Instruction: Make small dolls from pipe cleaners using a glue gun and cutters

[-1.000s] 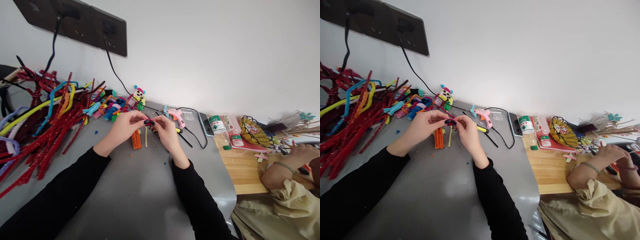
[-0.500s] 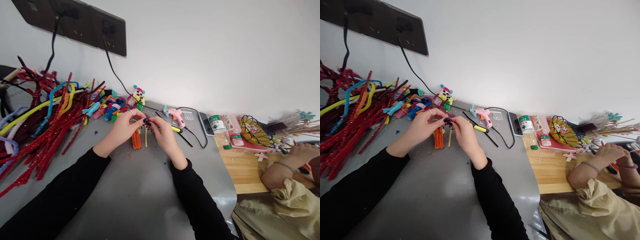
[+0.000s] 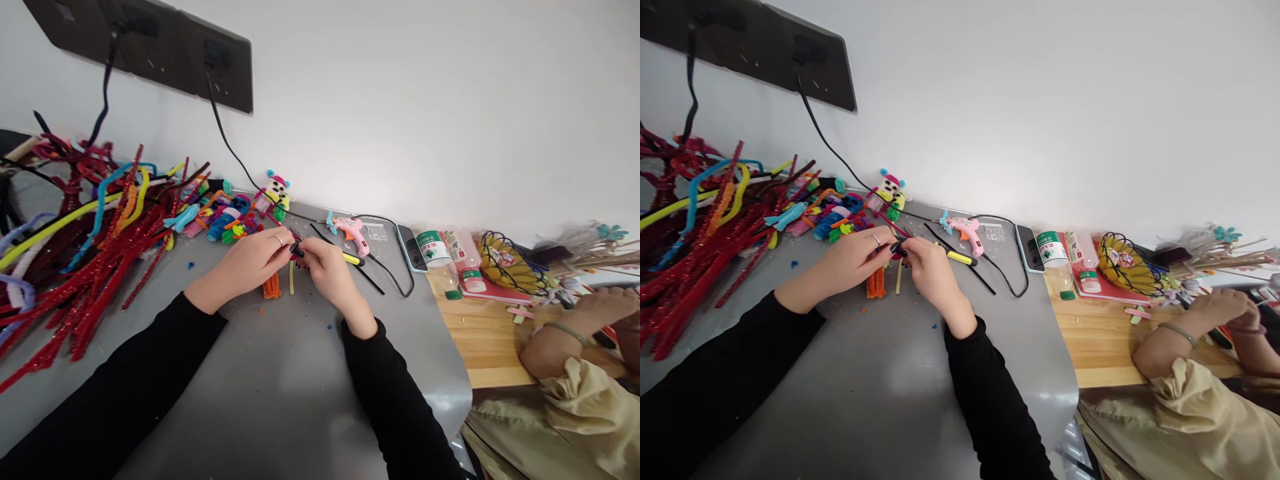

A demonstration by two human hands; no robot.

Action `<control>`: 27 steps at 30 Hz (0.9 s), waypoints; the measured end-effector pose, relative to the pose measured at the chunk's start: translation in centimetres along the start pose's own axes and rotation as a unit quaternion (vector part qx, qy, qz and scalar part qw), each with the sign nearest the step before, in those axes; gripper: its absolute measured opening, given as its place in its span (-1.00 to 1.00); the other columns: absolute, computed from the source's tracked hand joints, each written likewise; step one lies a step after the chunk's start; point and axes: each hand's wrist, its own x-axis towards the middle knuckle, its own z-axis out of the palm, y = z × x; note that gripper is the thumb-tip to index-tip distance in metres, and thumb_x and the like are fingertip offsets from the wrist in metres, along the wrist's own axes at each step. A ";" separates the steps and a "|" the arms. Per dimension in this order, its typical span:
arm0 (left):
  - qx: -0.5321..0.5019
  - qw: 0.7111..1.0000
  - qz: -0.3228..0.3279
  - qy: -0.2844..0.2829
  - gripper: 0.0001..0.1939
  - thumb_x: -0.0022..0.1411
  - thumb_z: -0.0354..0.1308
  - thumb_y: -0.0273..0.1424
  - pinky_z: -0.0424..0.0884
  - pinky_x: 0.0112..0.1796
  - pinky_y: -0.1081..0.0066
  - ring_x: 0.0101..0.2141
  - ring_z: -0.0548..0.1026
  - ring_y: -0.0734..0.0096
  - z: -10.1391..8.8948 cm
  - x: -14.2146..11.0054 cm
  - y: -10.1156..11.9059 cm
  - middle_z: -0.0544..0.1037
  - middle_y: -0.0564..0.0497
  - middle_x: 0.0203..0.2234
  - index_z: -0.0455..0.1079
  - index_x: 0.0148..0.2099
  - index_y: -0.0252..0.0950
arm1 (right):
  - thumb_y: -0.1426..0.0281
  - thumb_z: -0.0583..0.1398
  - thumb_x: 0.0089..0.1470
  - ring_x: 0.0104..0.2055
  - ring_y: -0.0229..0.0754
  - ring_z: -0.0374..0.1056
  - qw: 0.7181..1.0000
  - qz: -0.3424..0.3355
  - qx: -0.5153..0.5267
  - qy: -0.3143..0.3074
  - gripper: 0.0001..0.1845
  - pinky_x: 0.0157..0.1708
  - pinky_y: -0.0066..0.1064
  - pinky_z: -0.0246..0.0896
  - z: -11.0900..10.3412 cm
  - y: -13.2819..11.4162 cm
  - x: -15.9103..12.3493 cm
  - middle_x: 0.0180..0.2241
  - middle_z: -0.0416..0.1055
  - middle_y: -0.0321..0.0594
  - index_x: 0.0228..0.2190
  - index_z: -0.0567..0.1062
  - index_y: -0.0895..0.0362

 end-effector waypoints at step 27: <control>-0.182 0.983 -0.003 0.036 -0.66 0.52 -0.06 -0.25 0.15 -0.47 0.38 -0.54 0.22 0.41 -0.1 0.6 1.7 0.24 0.12 -0.56 0.16 -0.37 -0.19 | -0.12 0.24 0.25 -0.48 -0.24 0.21 0.981 0.016 0.191 0.006 -0.45 -0.39 -0.36 0.16 0.6 -1.2 -0.2 -0.56 0.31 -0.36 -0.50 0.39 0.04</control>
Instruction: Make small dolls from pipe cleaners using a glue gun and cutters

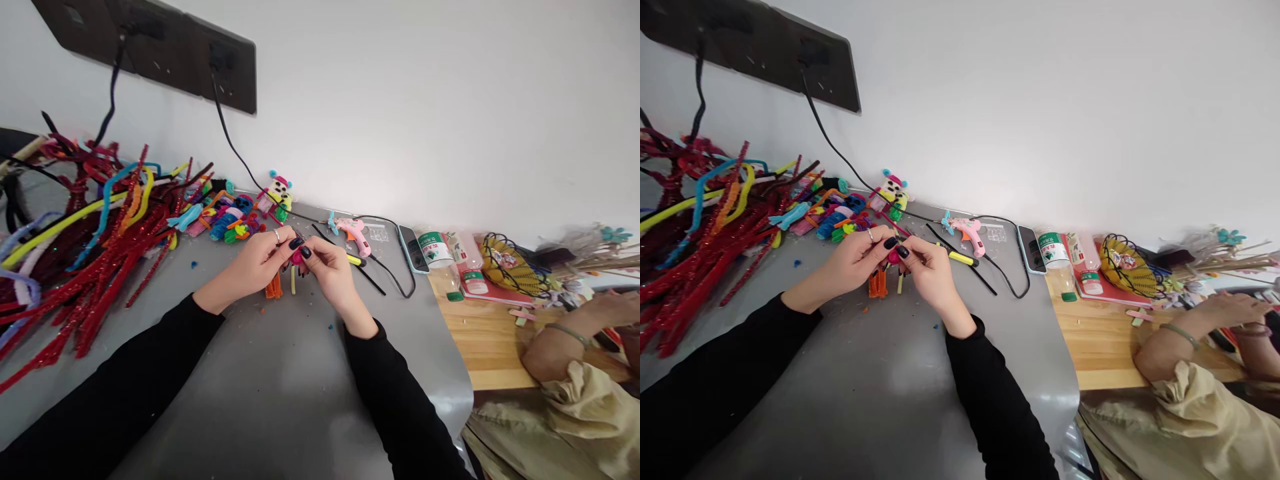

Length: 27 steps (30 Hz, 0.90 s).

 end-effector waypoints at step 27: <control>0.011 0.992 -0.104 0.068 -0.73 0.42 0.02 -0.21 0.22 -0.50 0.43 -0.57 0.28 0.42 -0.4 0.1 -0.3 0.26 0.14 -0.60 0.18 -0.34 -0.19 | 0.18 0.05 0.42 -0.22 -0.14 0.42 0.965 -0.046 -0.231 0.116 -0.72 -0.15 -0.32 0.31 -2.1 0.8 0.5 -0.24 0.53 -0.19 -0.14 0.47 0.06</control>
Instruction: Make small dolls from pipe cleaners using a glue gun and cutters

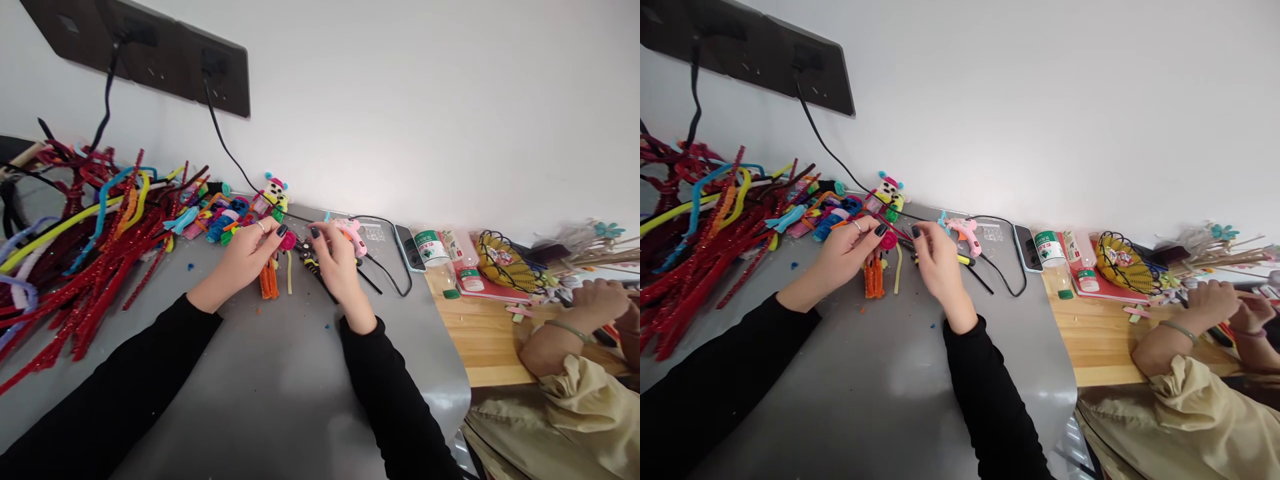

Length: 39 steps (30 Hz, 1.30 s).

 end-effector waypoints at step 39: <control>0.266 0.964 -0.027 -0.017 -0.77 0.26 0.21 -0.14 0.26 -0.45 0.33 -0.46 0.53 0.15 -1.0 -0.7 -0.2 0.54 0.00 -0.55 0.37 -0.27 -0.18 | 0.23 0.25 0.10 -0.24 -0.08 0.37 0.914 0.152 -0.188 0.326 -0.65 -0.18 -0.25 0.29 -6.1 3.8 2.5 -0.26 0.47 -0.19 -0.11 0.38 0.09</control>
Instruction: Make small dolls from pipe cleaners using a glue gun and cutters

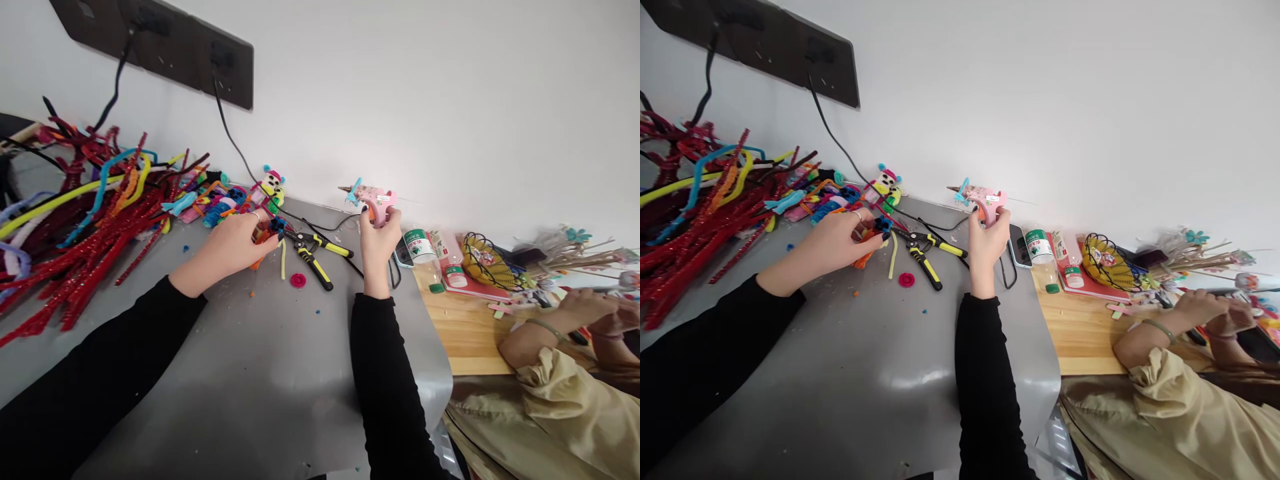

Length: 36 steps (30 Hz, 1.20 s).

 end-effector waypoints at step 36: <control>-0.090 0.990 0.097 0.039 -0.70 0.26 0.23 -0.30 0.52 -0.22 0.36 -0.35 0.62 0.22 1.2 0.4 -0.5 0.71 -0.07 -0.31 0.64 -0.02 -0.29 | 0.32 0.14 0.13 -0.36 -0.10 0.18 0.955 -0.284 -0.006 -0.087 -0.78 -0.20 -0.17 0.31 1.1 -0.1 -1.5 -0.43 0.17 -0.33 -0.42 0.14 -0.05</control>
